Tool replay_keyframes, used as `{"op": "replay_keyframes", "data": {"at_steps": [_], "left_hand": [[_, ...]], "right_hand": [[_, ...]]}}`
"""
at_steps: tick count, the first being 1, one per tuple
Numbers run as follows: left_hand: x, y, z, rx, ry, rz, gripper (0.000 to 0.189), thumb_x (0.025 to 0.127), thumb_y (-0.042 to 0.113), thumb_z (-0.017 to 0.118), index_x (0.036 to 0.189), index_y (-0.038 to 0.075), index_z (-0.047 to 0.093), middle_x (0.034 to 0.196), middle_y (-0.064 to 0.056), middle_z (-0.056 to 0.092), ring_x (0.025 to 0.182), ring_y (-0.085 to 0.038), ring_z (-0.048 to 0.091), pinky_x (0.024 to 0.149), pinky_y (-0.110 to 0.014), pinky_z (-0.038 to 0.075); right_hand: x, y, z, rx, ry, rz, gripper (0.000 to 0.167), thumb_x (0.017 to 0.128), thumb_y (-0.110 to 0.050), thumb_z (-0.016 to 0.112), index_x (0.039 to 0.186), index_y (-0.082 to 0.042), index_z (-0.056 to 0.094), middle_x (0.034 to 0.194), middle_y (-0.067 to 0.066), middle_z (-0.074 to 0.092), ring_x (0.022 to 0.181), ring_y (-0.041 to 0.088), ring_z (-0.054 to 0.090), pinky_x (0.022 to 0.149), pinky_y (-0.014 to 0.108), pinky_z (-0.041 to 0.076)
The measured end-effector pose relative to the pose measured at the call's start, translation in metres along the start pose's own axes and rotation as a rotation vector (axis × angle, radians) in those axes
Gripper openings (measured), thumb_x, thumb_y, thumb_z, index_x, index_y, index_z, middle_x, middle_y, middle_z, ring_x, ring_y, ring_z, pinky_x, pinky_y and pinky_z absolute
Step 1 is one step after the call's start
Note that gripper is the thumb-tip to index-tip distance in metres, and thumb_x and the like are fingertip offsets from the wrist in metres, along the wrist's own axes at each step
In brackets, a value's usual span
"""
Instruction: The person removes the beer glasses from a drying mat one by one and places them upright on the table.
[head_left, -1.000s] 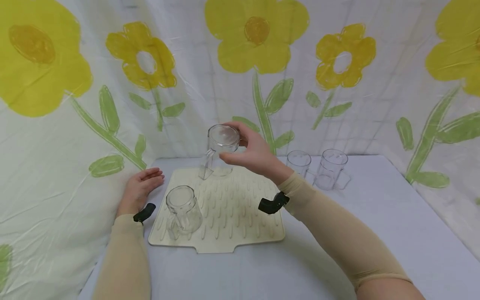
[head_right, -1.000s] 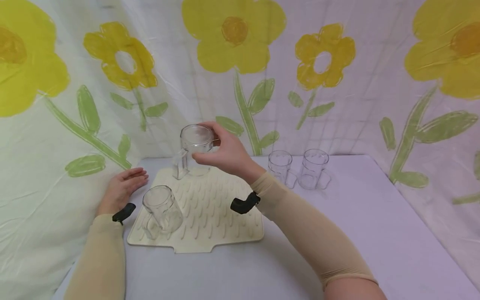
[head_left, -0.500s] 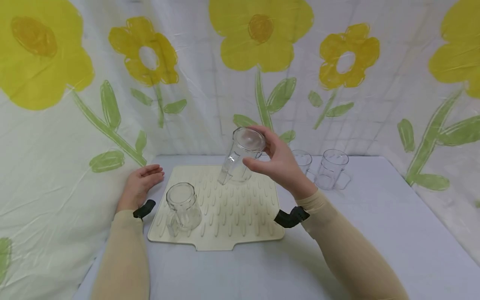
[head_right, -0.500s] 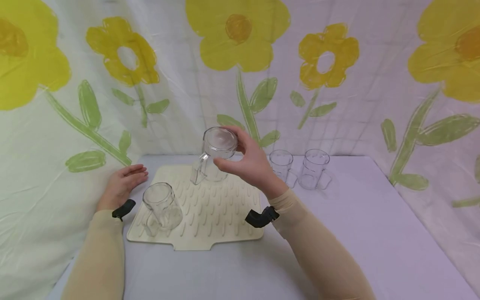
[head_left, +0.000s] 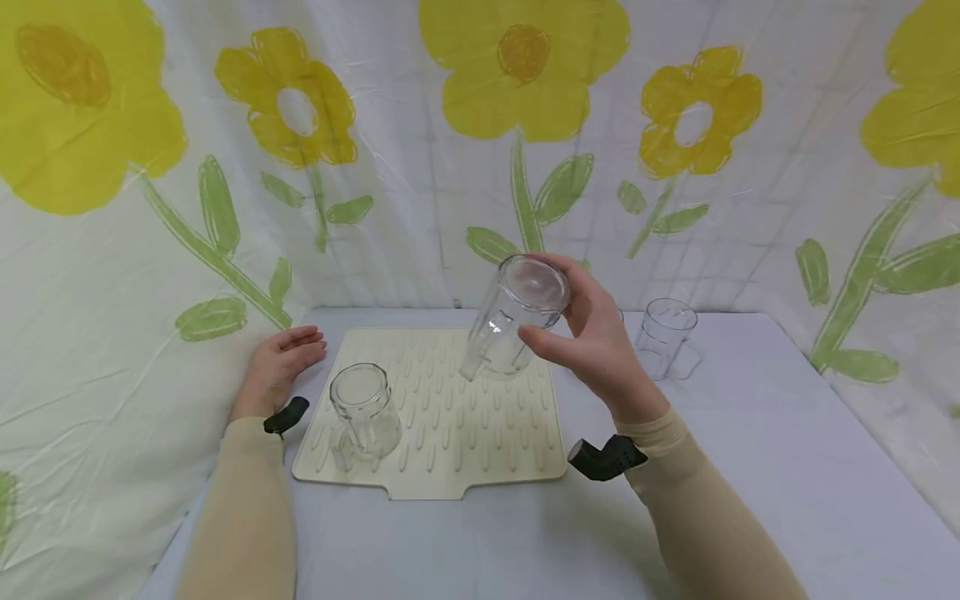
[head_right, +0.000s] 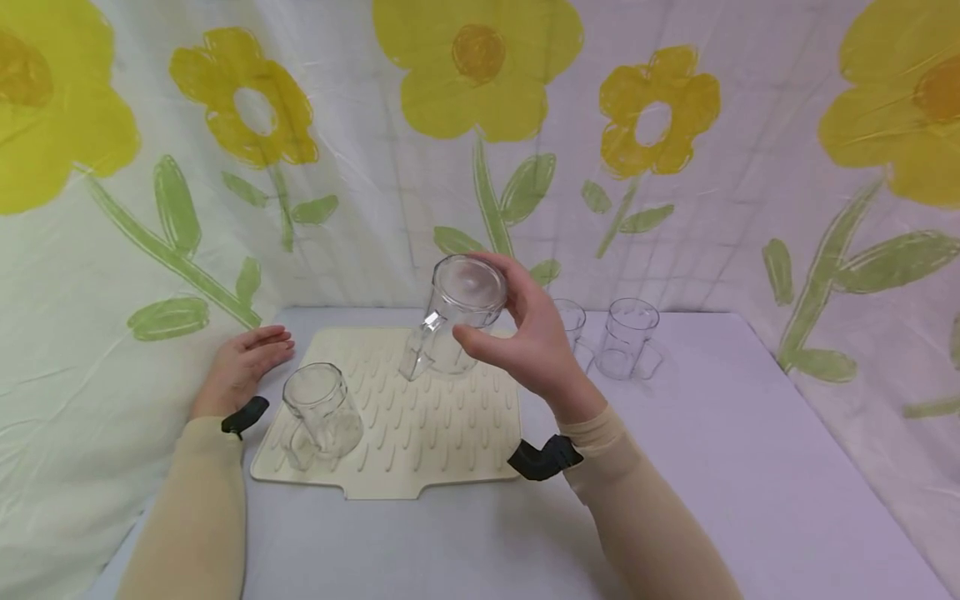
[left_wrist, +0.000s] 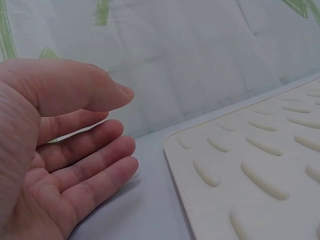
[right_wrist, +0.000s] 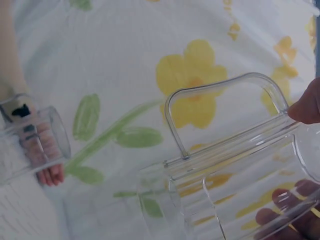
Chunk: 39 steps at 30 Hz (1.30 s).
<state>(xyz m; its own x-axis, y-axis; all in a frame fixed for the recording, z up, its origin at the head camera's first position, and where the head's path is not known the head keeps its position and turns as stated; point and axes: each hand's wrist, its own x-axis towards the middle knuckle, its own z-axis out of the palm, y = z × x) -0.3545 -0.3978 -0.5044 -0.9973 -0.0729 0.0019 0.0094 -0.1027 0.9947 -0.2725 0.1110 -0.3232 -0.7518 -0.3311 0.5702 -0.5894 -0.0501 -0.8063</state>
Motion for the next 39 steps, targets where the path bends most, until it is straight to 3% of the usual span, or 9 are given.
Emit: {"op": "replay_keyframes", "data": {"at_steps": [5, 12, 15, 19, 24, 31, 36, 39], "left_hand": [[0.001, 0.001, 0.0, -0.09, -0.02, 0.019, 0.062, 0.109, 0.007, 0.072, 0.16, -0.011, 0.043, 0.138, -0.007, 0.069, 0.117, -0.011, 0.077, 0.105, -0.025, 0.063], [0.0, 0.006, -0.003, -0.203, -0.004, 0.022, 0.022, 0.115, 0.014, 0.063, 0.136, 0.007, 0.065, 0.123, -0.002, 0.078, 0.117, -0.018, 0.078, 0.103, -0.03, 0.066], [-0.001, 0.017, -0.003, -0.23, 0.017, 0.03, 0.018, 0.115, 0.016, 0.063, 0.131, 0.009, 0.068, 0.118, 0.0, 0.08, 0.117, -0.02, 0.079, 0.101, -0.03, 0.067], [-0.003, 0.042, 0.003, -0.205, 0.049, 0.076, 0.023, 0.114, 0.019, 0.066, 0.133, 0.007, 0.068, 0.12, -0.002, 0.079, 0.115, -0.02, 0.078, 0.099, -0.028, 0.067], [-0.011, 0.083, 0.016, -0.202, 0.064, 0.211, 0.024, 0.112, 0.016, 0.068, 0.133, 0.002, 0.07, 0.117, -0.005, 0.079, 0.107, -0.019, 0.08, 0.097, -0.027, 0.067], [-0.033, 0.137, 0.051, -0.179, 0.032, 0.491, 0.026, 0.109, 0.003, 0.068, 0.13, -0.012, 0.072, 0.112, -0.011, 0.082, 0.102, -0.022, 0.081, 0.095, -0.028, 0.068], [-0.055, 0.165, 0.082, -0.129, 0.019, 0.63, 0.031, 0.104, -0.001, 0.068, 0.13, -0.017, 0.07, 0.112, -0.014, 0.082, 0.102, -0.024, 0.081, 0.097, -0.03, 0.066], [-0.068, 0.177, 0.099, -0.103, -0.042, 0.702, 0.033, 0.102, -0.003, 0.066, 0.131, -0.018, 0.07, 0.116, -0.015, 0.082, 0.105, -0.025, 0.08, 0.101, -0.03, 0.064]], "right_hand": [[-0.004, -0.004, -0.005, 0.026, 0.023, -0.025, 0.074, 0.087, 0.004, 0.079, 0.157, -0.009, 0.057, 0.148, 0.009, 0.066, 0.133, 0.027, 0.063, 0.117, 0.034, 0.05], [-0.005, -0.007, -0.009, 0.031, 0.025, -0.035, 0.073, 0.087, 0.004, 0.079, 0.156, -0.01, 0.058, 0.146, 0.009, 0.067, 0.133, 0.028, 0.063, 0.119, 0.036, 0.049], [-0.006, -0.007, -0.01, 0.02, 0.024, -0.038, 0.073, 0.087, 0.003, 0.079, 0.156, -0.01, 0.058, 0.146, 0.009, 0.067, 0.133, 0.029, 0.063, 0.118, 0.036, 0.049], [-0.008, -0.008, -0.011, 0.01, 0.039, -0.045, 0.074, 0.087, 0.004, 0.079, 0.156, -0.01, 0.058, 0.145, 0.009, 0.067, 0.131, 0.028, 0.064, 0.118, 0.036, 0.05], [-0.008, -0.012, -0.013, 0.017, 0.053, -0.058, 0.073, 0.086, 0.005, 0.079, 0.155, -0.009, 0.058, 0.146, 0.01, 0.066, 0.131, 0.029, 0.063, 0.118, 0.036, 0.049], [-0.009, -0.014, -0.013, 0.042, 0.073, -0.063, 0.072, 0.086, 0.006, 0.078, 0.153, -0.008, 0.059, 0.146, 0.009, 0.066, 0.131, 0.028, 0.063, 0.118, 0.037, 0.049], [-0.01, -0.014, -0.011, 0.054, 0.086, -0.078, 0.071, 0.086, 0.006, 0.079, 0.153, -0.007, 0.059, 0.147, 0.009, 0.066, 0.133, 0.028, 0.063, 0.118, 0.036, 0.049], [-0.01, -0.014, -0.01, 0.061, 0.094, -0.087, 0.071, 0.086, 0.006, 0.08, 0.153, -0.006, 0.059, 0.146, 0.009, 0.067, 0.133, 0.028, 0.063, 0.118, 0.036, 0.049]]}}
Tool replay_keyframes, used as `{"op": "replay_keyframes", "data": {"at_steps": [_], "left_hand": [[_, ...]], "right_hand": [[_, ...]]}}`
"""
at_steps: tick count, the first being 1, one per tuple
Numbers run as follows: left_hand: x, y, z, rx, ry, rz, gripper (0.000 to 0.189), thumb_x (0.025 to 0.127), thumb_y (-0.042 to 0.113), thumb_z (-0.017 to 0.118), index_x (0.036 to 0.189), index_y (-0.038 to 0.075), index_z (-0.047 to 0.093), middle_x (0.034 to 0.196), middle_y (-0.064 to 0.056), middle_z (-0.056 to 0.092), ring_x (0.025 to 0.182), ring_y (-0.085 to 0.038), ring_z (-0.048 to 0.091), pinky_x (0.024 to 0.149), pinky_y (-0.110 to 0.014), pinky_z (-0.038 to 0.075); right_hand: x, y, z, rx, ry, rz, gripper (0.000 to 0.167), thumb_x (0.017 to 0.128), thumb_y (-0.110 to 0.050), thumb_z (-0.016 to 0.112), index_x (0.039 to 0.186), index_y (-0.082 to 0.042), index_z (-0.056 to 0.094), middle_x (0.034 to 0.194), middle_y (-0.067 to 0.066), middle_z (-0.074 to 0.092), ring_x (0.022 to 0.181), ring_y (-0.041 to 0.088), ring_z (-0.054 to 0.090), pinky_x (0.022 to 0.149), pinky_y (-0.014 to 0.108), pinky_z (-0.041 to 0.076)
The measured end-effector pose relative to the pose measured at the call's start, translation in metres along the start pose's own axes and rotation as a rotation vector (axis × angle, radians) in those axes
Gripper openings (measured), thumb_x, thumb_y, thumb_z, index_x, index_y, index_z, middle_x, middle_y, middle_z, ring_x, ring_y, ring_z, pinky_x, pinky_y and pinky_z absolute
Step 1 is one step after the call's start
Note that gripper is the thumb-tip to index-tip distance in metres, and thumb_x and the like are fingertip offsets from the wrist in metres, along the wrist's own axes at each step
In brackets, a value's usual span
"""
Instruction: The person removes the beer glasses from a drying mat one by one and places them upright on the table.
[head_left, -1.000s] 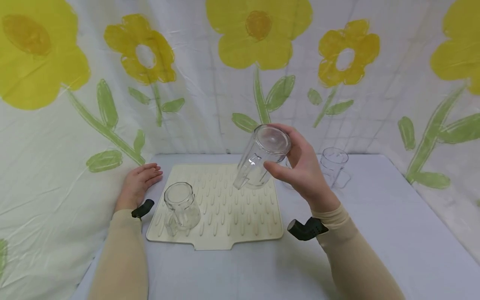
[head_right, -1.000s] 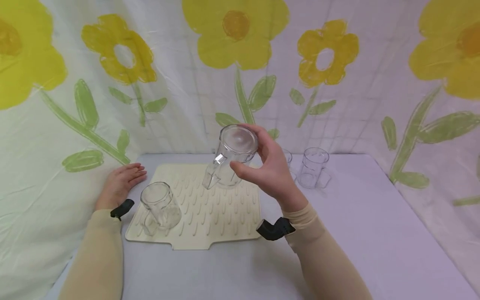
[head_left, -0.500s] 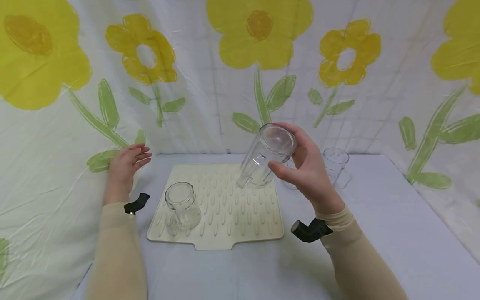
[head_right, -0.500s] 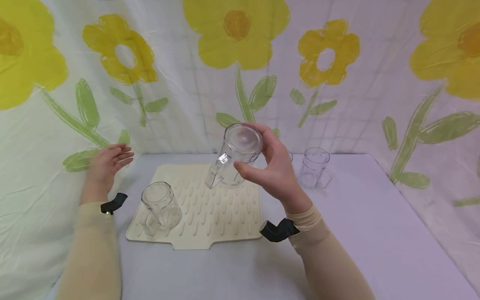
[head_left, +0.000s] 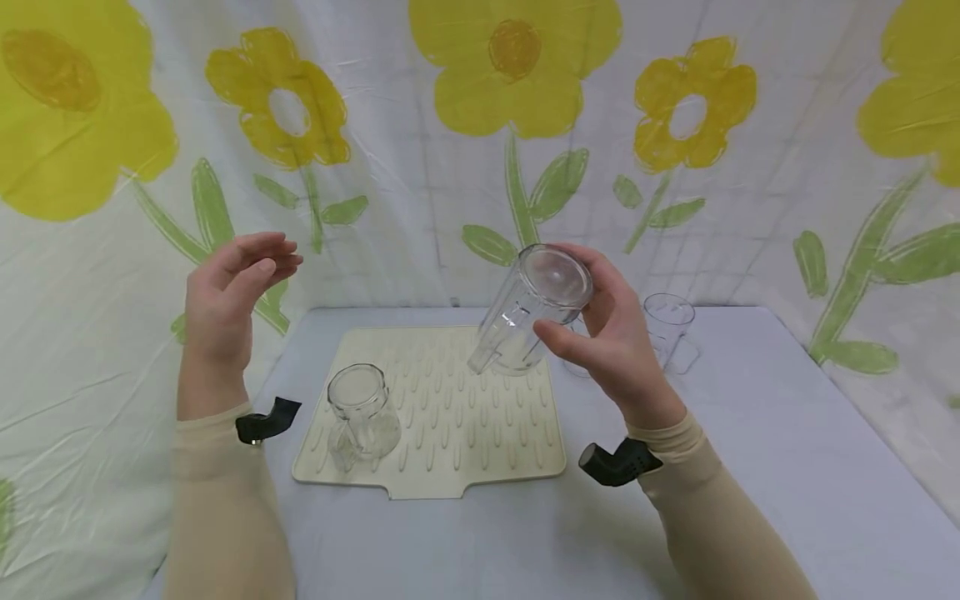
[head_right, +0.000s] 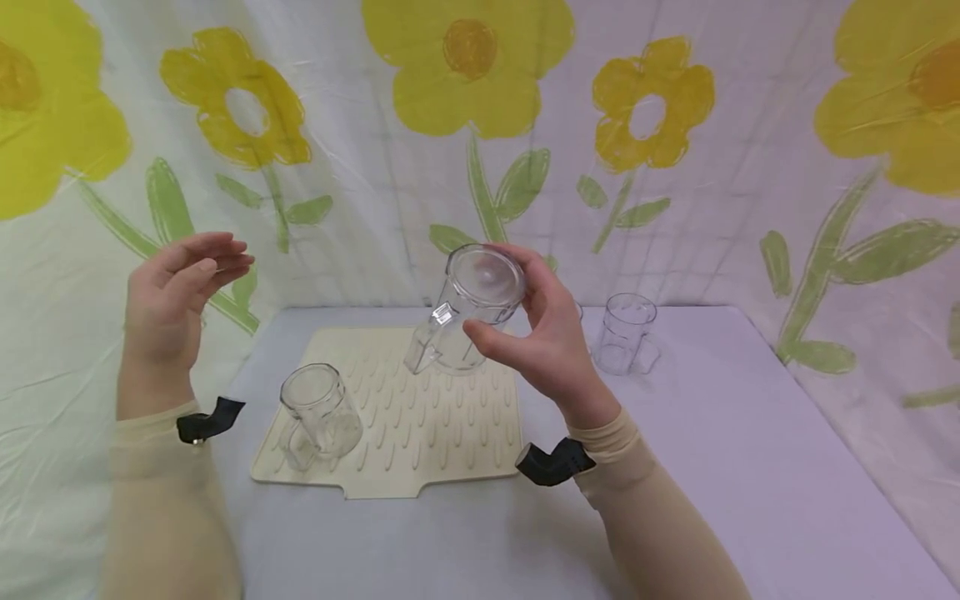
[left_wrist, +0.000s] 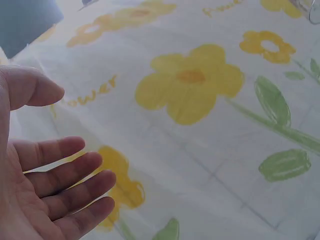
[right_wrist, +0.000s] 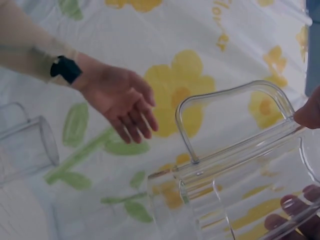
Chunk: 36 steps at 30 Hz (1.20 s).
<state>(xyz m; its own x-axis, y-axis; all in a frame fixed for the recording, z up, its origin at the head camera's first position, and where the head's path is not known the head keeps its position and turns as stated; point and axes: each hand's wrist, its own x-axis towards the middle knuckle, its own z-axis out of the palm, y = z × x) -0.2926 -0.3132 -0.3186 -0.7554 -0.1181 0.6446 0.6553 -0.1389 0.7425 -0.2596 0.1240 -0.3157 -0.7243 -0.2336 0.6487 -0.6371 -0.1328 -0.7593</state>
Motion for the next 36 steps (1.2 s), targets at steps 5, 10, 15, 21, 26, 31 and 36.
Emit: {"op": "replay_keyframes", "data": {"at_steps": [5, 10, 15, 21, 26, 31, 36], "left_hand": [[-0.008, 0.022, 0.032, -0.011, -0.143, 0.12, 0.039, 0.098, -0.006, 0.062, 0.135, -0.017, 0.068, 0.125, -0.019, 0.08, 0.112, -0.027, 0.079, 0.108, -0.031, 0.062], [-0.019, 0.035, 0.062, -0.025, -0.247, 0.182, 0.046, 0.093, -0.011, 0.061, 0.139, -0.016, 0.065, 0.133, -0.022, 0.076, 0.121, -0.031, 0.075, 0.114, -0.033, 0.059], [-0.031, 0.039, 0.09, 0.072, -0.359, 0.232, 0.056, 0.09, -0.009, 0.07, 0.145, -0.015, 0.061, 0.14, -0.02, 0.073, 0.127, -0.031, 0.072, 0.118, -0.036, 0.056], [-0.042, 0.032, 0.119, 0.22, -0.501, 0.295, 0.074, 0.087, 0.007, 0.087, 0.154, -0.007, 0.058, 0.149, -0.018, 0.068, 0.135, -0.033, 0.068, 0.122, -0.041, 0.054], [-0.047, 0.021, 0.135, 0.355, -0.601, 0.293, 0.092, 0.08, 0.022, 0.101, 0.159, 0.004, 0.057, 0.154, -0.009, 0.065, 0.139, -0.03, 0.065, 0.124, -0.041, 0.053], [-0.053, 0.007, 0.147, 0.417, -0.671, 0.241, 0.105, 0.074, 0.023, 0.106, 0.164, 0.015, 0.053, 0.156, 0.001, 0.061, 0.144, -0.022, 0.061, 0.123, -0.044, 0.052], [-0.055, -0.007, 0.156, 0.446, -0.691, 0.22, 0.104, 0.076, 0.026, 0.105, 0.165, 0.023, 0.051, 0.156, 0.007, 0.06, 0.141, -0.015, 0.061, 0.119, -0.044, 0.054]], "right_hand": [[0.0, 0.0, 0.002, 0.006, 0.004, -0.009, 0.071, 0.086, 0.006, 0.08, 0.153, -0.006, 0.059, 0.146, 0.009, 0.067, 0.133, 0.028, 0.063, 0.119, 0.037, 0.049], [0.001, 0.001, 0.004, 0.005, 0.003, -0.009, 0.072, 0.086, 0.006, 0.08, 0.153, -0.007, 0.059, 0.147, 0.009, 0.067, 0.134, 0.029, 0.062, 0.12, 0.037, 0.049], [-0.001, 0.0, 0.005, 0.008, 0.001, -0.005, 0.072, 0.086, 0.005, 0.08, 0.154, -0.007, 0.058, 0.148, 0.009, 0.066, 0.136, 0.029, 0.062, 0.121, 0.038, 0.047], [-0.001, -0.001, 0.008, 0.014, 0.007, -0.014, 0.072, 0.086, 0.004, 0.081, 0.153, -0.007, 0.059, 0.148, 0.01, 0.067, 0.136, 0.03, 0.062, 0.122, 0.04, 0.047], [-0.001, -0.001, 0.012, 0.017, 0.01, -0.012, 0.072, 0.085, 0.004, 0.081, 0.153, -0.008, 0.059, 0.146, 0.01, 0.067, 0.135, 0.03, 0.063, 0.121, 0.04, 0.048], [-0.001, -0.002, 0.016, 0.015, 0.007, -0.018, 0.071, 0.086, 0.005, 0.08, 0.152, -0.006, 0.059, 0.145, 0.01, 0.068, 0.132, 0.029, 0.064, 0.118, 0.039, 0.05], [-0.001, -0.004, 0.018, 0.025, 0.001, -0.029, 0.07, 0.087, 0.003, 0.081, 0.152, -0.006, 0.059, 0.144, 0.009, 0.069, 0.13, 0.028, 0.065, 0.117, 0.038, 0.051]]}}
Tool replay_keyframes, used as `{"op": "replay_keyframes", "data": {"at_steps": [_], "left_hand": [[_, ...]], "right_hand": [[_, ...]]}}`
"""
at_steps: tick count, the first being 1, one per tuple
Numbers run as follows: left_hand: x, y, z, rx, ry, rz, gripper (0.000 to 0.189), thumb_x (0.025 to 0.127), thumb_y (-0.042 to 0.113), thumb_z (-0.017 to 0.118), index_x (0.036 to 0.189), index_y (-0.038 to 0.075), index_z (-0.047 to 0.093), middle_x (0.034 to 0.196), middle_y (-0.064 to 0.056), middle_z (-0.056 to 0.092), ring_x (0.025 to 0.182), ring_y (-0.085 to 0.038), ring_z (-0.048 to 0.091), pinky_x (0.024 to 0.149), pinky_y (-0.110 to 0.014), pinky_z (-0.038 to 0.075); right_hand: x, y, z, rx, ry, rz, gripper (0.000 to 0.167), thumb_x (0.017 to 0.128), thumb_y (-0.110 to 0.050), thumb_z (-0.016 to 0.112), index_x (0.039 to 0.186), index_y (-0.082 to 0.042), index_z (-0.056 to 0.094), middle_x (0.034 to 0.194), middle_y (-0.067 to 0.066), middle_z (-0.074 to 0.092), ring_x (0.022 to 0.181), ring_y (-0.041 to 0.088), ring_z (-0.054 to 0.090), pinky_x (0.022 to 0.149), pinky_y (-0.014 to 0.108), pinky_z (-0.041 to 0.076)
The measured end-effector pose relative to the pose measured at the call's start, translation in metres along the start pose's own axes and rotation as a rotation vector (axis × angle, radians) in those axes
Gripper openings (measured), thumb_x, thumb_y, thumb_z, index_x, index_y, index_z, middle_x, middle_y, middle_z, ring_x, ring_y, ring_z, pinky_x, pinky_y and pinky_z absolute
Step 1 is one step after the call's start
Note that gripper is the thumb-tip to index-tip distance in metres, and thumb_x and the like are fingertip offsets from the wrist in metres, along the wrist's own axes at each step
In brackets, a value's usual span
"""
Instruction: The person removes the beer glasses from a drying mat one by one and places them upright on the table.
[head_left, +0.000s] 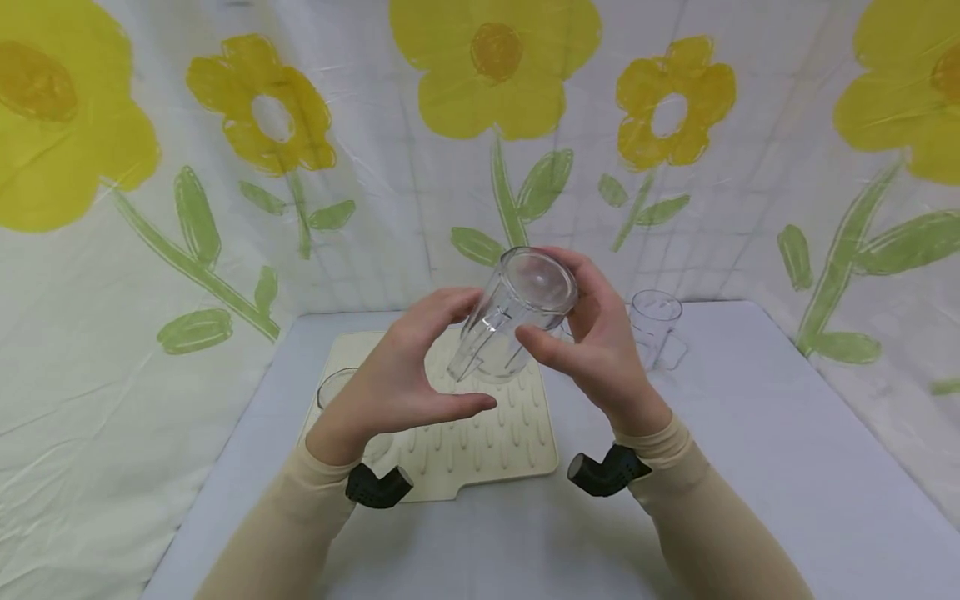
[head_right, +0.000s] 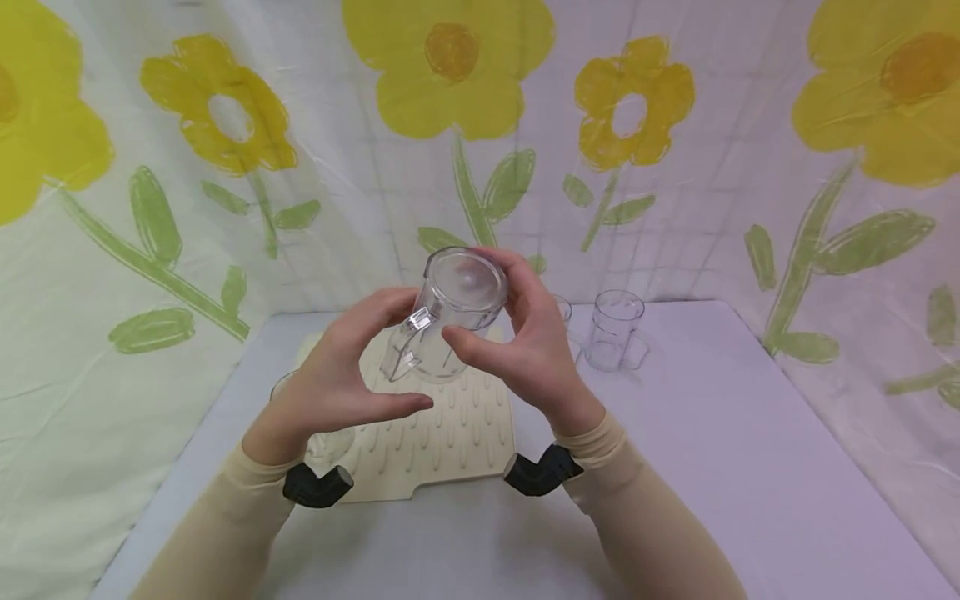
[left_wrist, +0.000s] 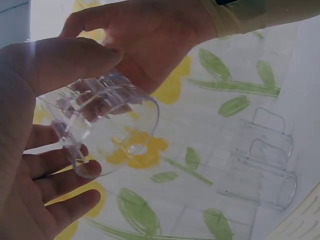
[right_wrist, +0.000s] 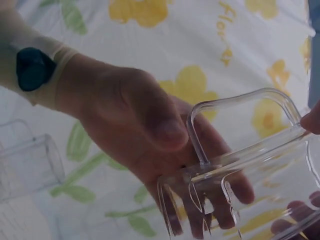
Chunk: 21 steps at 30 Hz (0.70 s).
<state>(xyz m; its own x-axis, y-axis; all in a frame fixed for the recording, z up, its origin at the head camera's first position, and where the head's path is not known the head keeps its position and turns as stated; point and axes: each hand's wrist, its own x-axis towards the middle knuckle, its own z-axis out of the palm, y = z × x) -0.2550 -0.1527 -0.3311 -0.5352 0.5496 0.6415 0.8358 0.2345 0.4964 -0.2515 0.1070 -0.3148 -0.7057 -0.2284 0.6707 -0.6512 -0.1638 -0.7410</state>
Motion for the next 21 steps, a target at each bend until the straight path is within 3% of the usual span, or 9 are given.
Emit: {"op": "replay_keyframes", "data": {"at_steps": [9, 16, 21], "left_hand": [[0.001, -0.016, 0.016, -0.022, 0.026, -0.033, 0.105, 0.076, 0.021, 0.106, 0.165, 0.025, 0.051, 0.152, 0.008, 0.066, 0.132, -0.014, 0.066, 0.113, -0.038, 0.06], [0.0, -0.017, 0.014, -0.012, 0.021, -0.048, 0.099, 0.077, 0.022, 0.105, 0.163, 0.023, 0.055, 0.148, 0.007, 0.07, 0.129, -0.013, 0.069, 0.111, -0.043, 0.062], [-0.001, -0.017, 0.008, 0.001, 0.018, -0.052, 0.092, 0.079, 0.025, 0.103, 0.159, 0.024, 0.059, 0.145, 0.01, 0.071, 0.123, -0.012, 0.07, 0.107, -0.038, 0.062]], "right_hand": [[-0.002, -0.002, 0.001, -0.007, -0.015, -0.006, 0.073, 0.084, 0.005, 0.08, 0.152, -0.007, 0.058, 0.145, 0.011, 0.066, 0.132, 0.031, 0.063, 0.118, 0.041, 0.052], [-0.002, -0.004, 0.001, -0.014, -0.022, -0.009, 0.072, 0.085, 0.005, 0.08, 0.152, -0.006, 0.057, 0.144, 0.01, 0.066, 0.132, 0.031, 0.064, 0.117, 0.04, 0.053], [-0.002, -0.006, -0.003, 0.004, -0.02, 0.007, 0.072, 0.085, 0.007, 0.08, 0.152, -0.007, 0.057, 0.143, 0.01, 0.066, 0.13, 0.03, 0.063, 0.114, 0.038, 0.055]]}}
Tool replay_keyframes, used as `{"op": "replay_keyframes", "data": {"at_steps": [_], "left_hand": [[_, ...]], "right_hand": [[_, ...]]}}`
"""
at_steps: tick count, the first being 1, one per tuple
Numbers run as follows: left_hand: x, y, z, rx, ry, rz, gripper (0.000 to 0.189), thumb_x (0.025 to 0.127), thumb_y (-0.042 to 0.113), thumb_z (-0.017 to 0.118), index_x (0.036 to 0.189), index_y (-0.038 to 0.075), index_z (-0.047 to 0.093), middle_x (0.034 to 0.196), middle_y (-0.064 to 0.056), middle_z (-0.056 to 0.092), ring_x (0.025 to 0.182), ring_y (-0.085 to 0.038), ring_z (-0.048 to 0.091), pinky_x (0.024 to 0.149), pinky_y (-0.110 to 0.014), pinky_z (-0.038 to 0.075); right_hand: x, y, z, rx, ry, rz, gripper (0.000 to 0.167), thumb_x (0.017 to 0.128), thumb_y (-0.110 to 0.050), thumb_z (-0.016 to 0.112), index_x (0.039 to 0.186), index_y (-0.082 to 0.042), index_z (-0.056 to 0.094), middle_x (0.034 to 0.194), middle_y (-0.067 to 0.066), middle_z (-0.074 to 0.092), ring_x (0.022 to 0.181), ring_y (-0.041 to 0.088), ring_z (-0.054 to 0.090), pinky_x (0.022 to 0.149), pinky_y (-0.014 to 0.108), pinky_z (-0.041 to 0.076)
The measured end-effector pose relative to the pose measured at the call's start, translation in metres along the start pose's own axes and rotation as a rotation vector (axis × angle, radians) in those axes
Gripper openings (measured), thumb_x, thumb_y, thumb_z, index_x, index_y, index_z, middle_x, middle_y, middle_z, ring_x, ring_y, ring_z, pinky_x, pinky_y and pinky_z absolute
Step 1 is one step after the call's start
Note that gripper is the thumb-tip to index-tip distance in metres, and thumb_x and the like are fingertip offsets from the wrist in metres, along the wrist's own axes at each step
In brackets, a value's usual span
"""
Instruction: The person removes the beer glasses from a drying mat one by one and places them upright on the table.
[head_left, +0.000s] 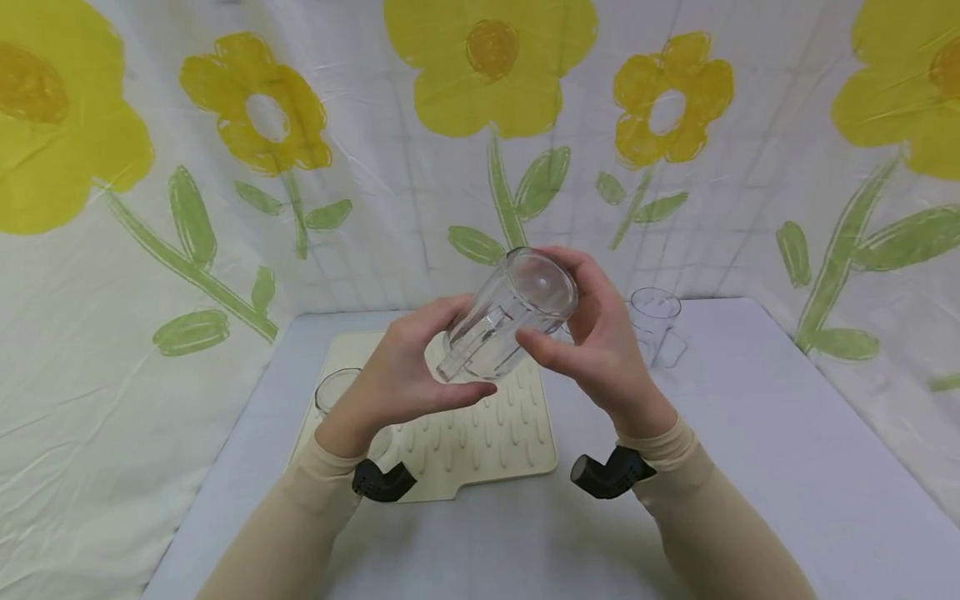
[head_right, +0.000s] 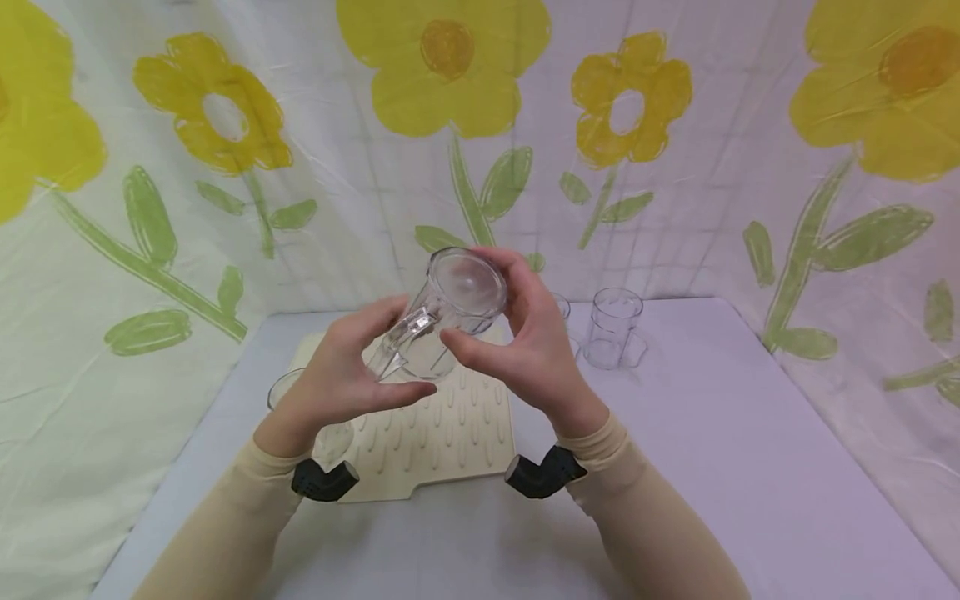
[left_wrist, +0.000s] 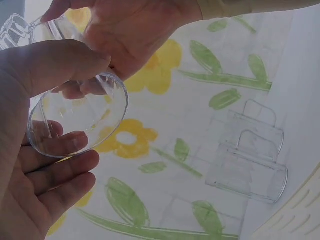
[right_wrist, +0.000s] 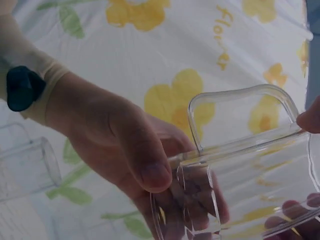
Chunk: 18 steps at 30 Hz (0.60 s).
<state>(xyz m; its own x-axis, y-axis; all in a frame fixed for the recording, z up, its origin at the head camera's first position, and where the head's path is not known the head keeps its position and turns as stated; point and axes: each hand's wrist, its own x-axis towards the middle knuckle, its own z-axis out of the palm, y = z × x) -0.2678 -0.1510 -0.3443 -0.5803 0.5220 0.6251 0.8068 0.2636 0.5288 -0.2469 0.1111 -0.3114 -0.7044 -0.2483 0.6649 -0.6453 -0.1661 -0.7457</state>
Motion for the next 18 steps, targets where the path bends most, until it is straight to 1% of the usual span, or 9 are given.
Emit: {"op": "replay_keyframes", "data": {"at_steps": [3, 8, 10, 13, 16, 18], "left_hand": [[-0.001, 0.0, -0.007, -0.001, 0.014, -0.003, 0.087, 0.079, 0.024, 0.103, 0.156, 0.023, 0.062, 0.143, 0.011, 0.072, 0.121, -0.013, 0.071, 0.106, -0.036, 0.062], [-0.004, 0.001, -0.02, -0.004, 0.046, -0.018, 0.083, 0.077, 0.02, 0.103, 0.152, 0.02, 0.066, 0.139, 0.008, 0.074, 0.12, -0.016, 0.073, 0.111, -0.033, 0.06], [-0.005, 0.001, -0.026, -0.024, 0.061, -0.016, 0.084, 0.076, 0.015, 0.103, 0.152, 0.018, 0.066, 0.139, 0.004, 0.075, 0.121, -0.018, 0.073, 0.115, -0.033, 0.059], [-0.006, 0.002, -0.035, -0.067, 0.087, 0.006, 0.085, 0.075, 0.007, 0.102, 0.152, 0.012, 0.066, 0.137, -0.001, 0.076, 0.121, -0.02, 0.074, 0.118, -0.033, 0.058], [-0.007, 0.004, -0.043, -0.112, 0.104, 0.029, 0.086, 0.074, -0.001, 0.1, 0.152, 0.008, 0.065, 0.137, -0.009, 0.075, 0.122, -0.02, 0.074, 0.119, -0.036, 0.057], [-0.008, 0.005, -0.047, -0.128, 0.115, 0.039, 0.087, 0.073, -0.005, 0.099, 0.152, 0.007, 0.065, 0.136, -0.014, 0.074, 0.122, -0.02, 0.073, 0.118, -0.036, 0.058]], "right_hand": [[0.001, -0.002, -0.003, 0.01, 0.0, 0.024, 0.071, 0.086, 0.008, 0.08, 0.151, -0.008, 0.057, 0.143, 0.008, 0.066, 0.13, 0.029, 0.062, 0.114, 0.038, 0.055], [0.002, -0.003, -0.01, 0.014, -0.015, 0.075, 0.071, 0.087, 0.009, 0.078, 0.152, -0.008, 0.054, 0.143, 0.008, 0.066, 0.134, 0.029, 0.061, 0.116, 0.034, 0.054], [0.002, -0.003, -0.013, 0.005, -0.023, 0.089, 0.073, 0.087, 0.009, 0.078, 0.154, -0.008, 0.053, 0.145, 0.008, 0.066, 0.136, 0.028, 0.06, 0.117, 0.032, 0.053], [0.003, -0.002, -0.017, -0.017, -0.051, 0.098, 0.073, 0.088, 0.009, 0.078, 0.155, -0.007, 0.053, 0.145, 0.01, 0.067, 0.136, 0.028, 0.061, 0.119, 0.03, 0.051], [0.005, -0.001, -0.02, -0.048, -0.093, 0.101, 0.072, 0.088, 0.008, 0.078, 0.155, -0.007, 0.055, 0.14, 0.011, 0.069, 0.132, 0.028, 0.063, 0.12, 0.031, 0.051], [0.006, 0.001, -0.021, -0.073, -0.128, 0.106, 0.07, 0.089, 0.008, 0.079, 0.153, -0.006, 0.057, 0.137, 0.011, 0.07, 0.129, 0.029, 0.065, 0.119, 0.031, 0.052]]}}
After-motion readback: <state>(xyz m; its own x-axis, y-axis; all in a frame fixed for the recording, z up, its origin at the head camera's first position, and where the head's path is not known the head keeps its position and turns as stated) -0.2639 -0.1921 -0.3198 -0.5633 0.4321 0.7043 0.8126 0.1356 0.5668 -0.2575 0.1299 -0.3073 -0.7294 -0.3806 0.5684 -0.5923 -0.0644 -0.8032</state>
